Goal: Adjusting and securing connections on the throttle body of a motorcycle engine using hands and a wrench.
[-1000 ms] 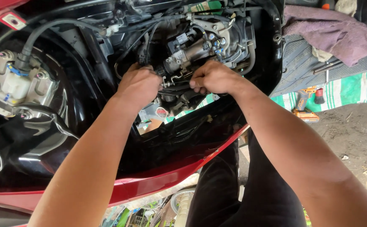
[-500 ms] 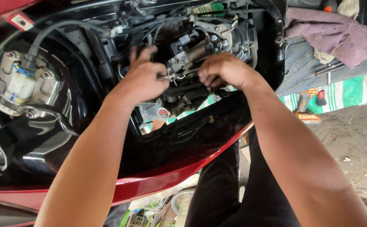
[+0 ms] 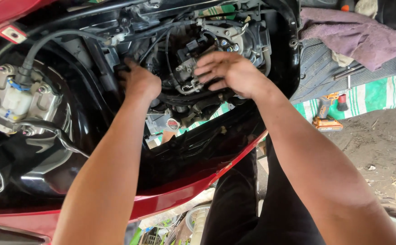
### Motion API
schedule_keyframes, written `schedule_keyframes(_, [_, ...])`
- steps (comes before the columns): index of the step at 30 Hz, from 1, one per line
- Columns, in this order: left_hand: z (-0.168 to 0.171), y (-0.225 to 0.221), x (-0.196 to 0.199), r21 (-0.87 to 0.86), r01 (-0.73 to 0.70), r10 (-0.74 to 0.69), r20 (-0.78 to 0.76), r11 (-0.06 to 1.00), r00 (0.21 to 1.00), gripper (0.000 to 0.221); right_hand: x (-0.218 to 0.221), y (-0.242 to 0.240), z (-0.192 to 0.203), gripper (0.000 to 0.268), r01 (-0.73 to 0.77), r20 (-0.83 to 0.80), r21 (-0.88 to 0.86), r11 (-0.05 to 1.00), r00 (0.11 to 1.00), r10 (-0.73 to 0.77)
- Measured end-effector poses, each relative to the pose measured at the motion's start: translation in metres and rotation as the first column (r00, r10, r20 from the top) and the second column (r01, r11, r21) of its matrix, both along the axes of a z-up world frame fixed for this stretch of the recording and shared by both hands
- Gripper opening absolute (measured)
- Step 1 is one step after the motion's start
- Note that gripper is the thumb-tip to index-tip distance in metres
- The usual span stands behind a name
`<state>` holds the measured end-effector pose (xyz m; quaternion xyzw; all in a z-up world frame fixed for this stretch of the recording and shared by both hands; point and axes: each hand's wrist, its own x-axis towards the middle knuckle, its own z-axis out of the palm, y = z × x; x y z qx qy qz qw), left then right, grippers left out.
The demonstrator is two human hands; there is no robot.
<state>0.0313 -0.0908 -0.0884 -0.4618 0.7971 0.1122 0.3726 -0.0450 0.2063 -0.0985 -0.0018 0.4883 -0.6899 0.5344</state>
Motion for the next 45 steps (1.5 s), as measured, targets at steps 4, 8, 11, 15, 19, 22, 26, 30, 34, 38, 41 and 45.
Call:
schedule_keyframes(4, [-0.027, -0.005, 0.012, -0.136, -0.013, 0.013, 0.006, 0.991, 1.0, 0.113, 0.002, 0.007, -0.006, 0.031, 0.207, 0.16, -0.209, 0.956, 0.971, -0.175])
schedule_keyframes(8, [0.002, 0.006, 0.011, -0.036, -0.082, 0.076, -0.146, 0.996, 0.986, 0.052, 0.014, -0.008, 0.004, 0.03, -0.032, -0.218, -0.152, 0.988, 0.976, -0.002])
schedule_keyframes(11, [0.017, 0.021, 0.001, 0.26, -0.383, 0.453, -0.31, 0.886, 0.836, 0.036, 0.03, -0.029, 0.017, 0.033, -0.229, -0.502, 0.169, 0.959, 0.817, 0.283])
schedule_keyframes(15, [0.013, 0.02, -0.021, 0.54, -0.554, 0.77, -0.37, 0.633, 0.519, 0.032, 0.03, -0.04, 0.032, 0.046, -0.266, -0.479, 0.203, 0.942, 0.812, 0.332])
schedule_keyframes(19, [0.016, 0.032, -0.019, 0.447, -0.434, 0.616, -0.448, 0.782, 0.648, 0.036, 0.042, -0.062, 0.023, 0.031, -0.196, -0.481, 0.196, 0.961, 0.834, 0.268])
schedule_keyframes(22, [-0.001, 0.023, -0.01, 0.259, -0.385, 0.463, -0.554, 0.886, 0.692, 0.031, 0.05, -0.073, 0.014, 0.025, -0.083, -0.605, 0.245, 0.966, 0.765, 0.22])
schedule_keyframes(26, [-0.013, 0.003, -0.007, 0.065, -0.259, 0.256, -0.5, 0.964, 0.828, 0.036, 0.062, -0.063, 0.018, 0.028, -0.039, -0.607, 0.309, 0.95, 0.761, 0.229])
schedule_keyframes(30, [-0.02, -0.018, -0.008, -0.057, 0.04, -0.056, -0.312, 0.998, 0.948, 0.032, 0.057, -0.045, 0.074, 0.035, -0.063, -0.299, 0.293, 0.954, 0.942, 0.154])
schedule_keyframes(34, [0.101, 0.063, -0.023, -0.036, 0.571, -0.557, -0.276, 0.82, 0.783, 0.05, 0.048, -0.041, 0.016, 0.043, 0.288, 0.031, 0.211, 0.934, 0.953, -0.301])
schedule_keyframes(38, [0.075, 0.073, -0.004, 0.333, 0.742, -0.66, -0.341, 0.582, 0.67, 0.046, 0.046, -0.027, -0.001, 0.056, 0.189, 0.001, 0.456, 0.87, 0.977, -0.213])
schedule_keyframes(41, [0.062, 0.066, 0.008, 0.341, 0.796, -0.737, -0.315, 0.5, 0.598, 0.044, 0.041, -0.02, -0.008, 0.051, 0.119, -0.003, 0.488, 0.865, 0.991, -0.135])
schedule_keyframes(45, [-0.018, 0.02, 0.049, -0.023, 0.954, -0.845, -0.471, 0.299, 0.253, 0.019, 0.038, -0.014, -0.025, 0.03, 0.121, 0.01, 0.499, 0.858, 0.989, -0.145])
